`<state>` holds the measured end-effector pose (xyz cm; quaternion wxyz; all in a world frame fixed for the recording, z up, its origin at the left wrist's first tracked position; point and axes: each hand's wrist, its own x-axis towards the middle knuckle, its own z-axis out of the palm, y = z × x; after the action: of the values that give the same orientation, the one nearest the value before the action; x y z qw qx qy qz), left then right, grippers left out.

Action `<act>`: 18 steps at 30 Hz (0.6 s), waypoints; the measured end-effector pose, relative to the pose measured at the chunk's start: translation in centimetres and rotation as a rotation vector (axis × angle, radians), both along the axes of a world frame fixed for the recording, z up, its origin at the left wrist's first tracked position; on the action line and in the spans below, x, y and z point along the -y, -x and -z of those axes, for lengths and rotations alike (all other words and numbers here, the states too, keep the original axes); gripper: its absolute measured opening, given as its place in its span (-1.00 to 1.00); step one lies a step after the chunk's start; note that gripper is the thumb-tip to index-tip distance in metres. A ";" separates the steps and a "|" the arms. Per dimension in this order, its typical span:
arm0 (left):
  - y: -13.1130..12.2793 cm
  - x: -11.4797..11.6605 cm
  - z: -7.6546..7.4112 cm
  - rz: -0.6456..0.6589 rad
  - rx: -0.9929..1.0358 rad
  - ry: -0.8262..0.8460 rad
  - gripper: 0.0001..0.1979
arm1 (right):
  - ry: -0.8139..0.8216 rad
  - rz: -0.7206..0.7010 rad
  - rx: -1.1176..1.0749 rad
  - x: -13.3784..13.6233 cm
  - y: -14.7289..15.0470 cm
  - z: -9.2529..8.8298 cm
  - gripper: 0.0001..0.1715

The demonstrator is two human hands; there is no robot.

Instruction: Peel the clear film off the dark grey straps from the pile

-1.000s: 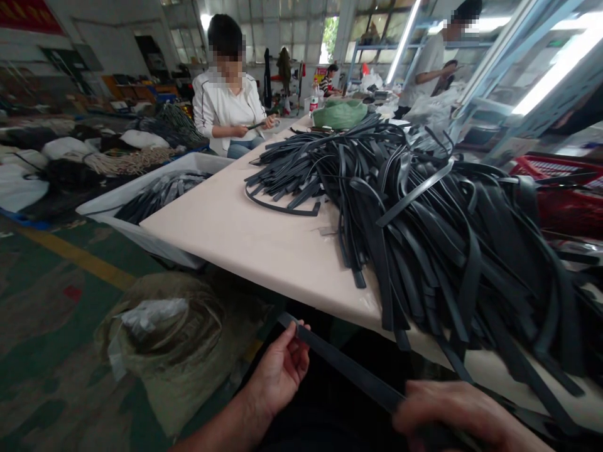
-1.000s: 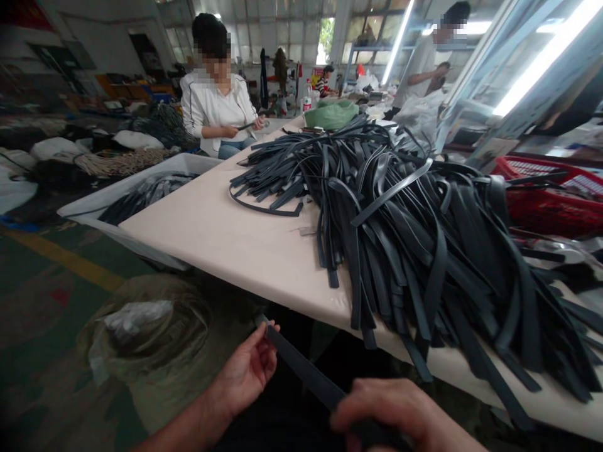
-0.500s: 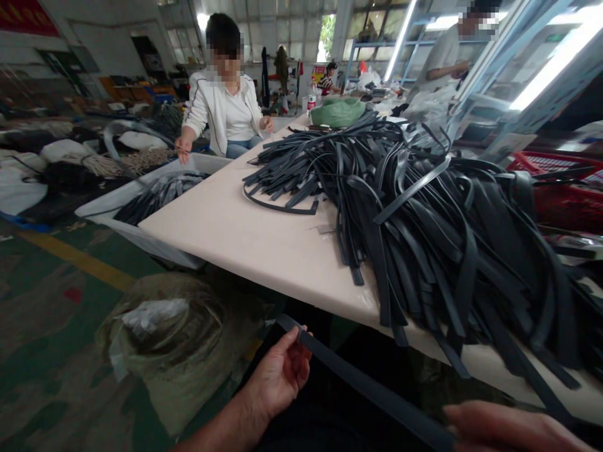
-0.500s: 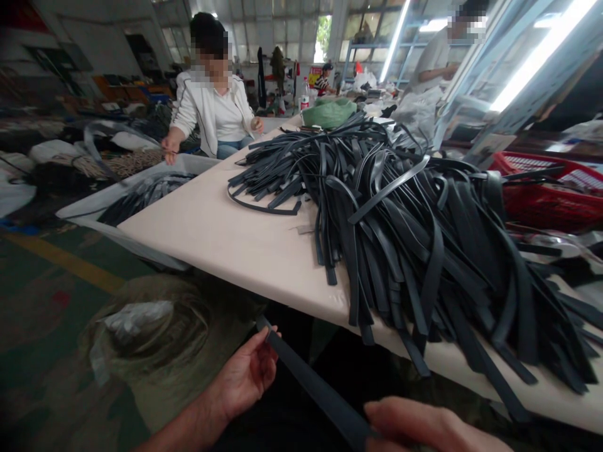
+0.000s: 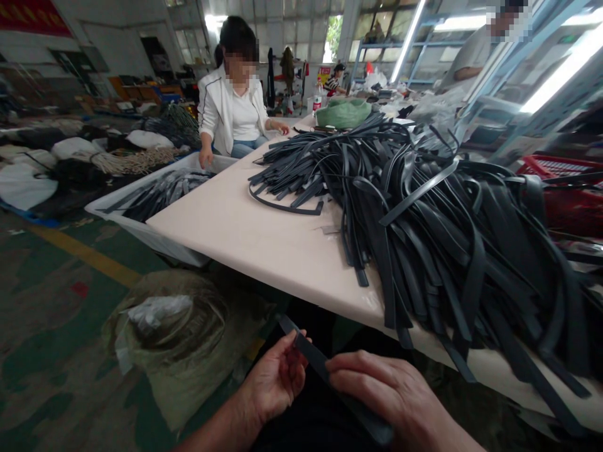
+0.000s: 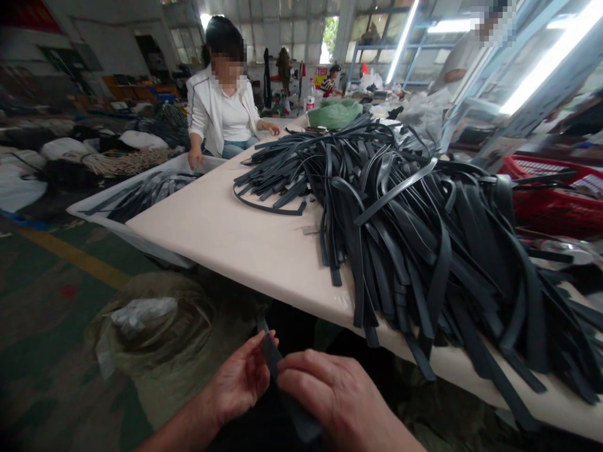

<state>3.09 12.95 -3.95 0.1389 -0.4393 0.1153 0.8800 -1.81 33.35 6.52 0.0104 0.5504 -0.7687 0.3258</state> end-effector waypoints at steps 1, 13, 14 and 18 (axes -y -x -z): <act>-0.1 0.0 0.1 0.009 -0.014 0.007 -0.83 | 0.033 0.006 0.026 0.9 0.5 1.0 -0.73; -1.3 0.9 0.6 0.023 -0.330 -0.090 -0.83 | 0.165 0.032 0.222 5.3 2.4 6.7 -0.76; -0.9 1.3 1.2 -0.027 -0.259 -0.059 -0.81 | 0.176 0.030 0.248 5.0 2.1 6.0 -0.78; 1.1 5.8 4.5 -0.276 -0.061 0.138 -0.69 | 0.185 -0.030 0.328 2.3 0.9 3.2 -0.79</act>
<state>1.94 7.19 -8.46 -0.0178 -0.4324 0.1183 0.8937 -2.72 31.04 3.36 -0.0692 0.4980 -0.7185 0.4806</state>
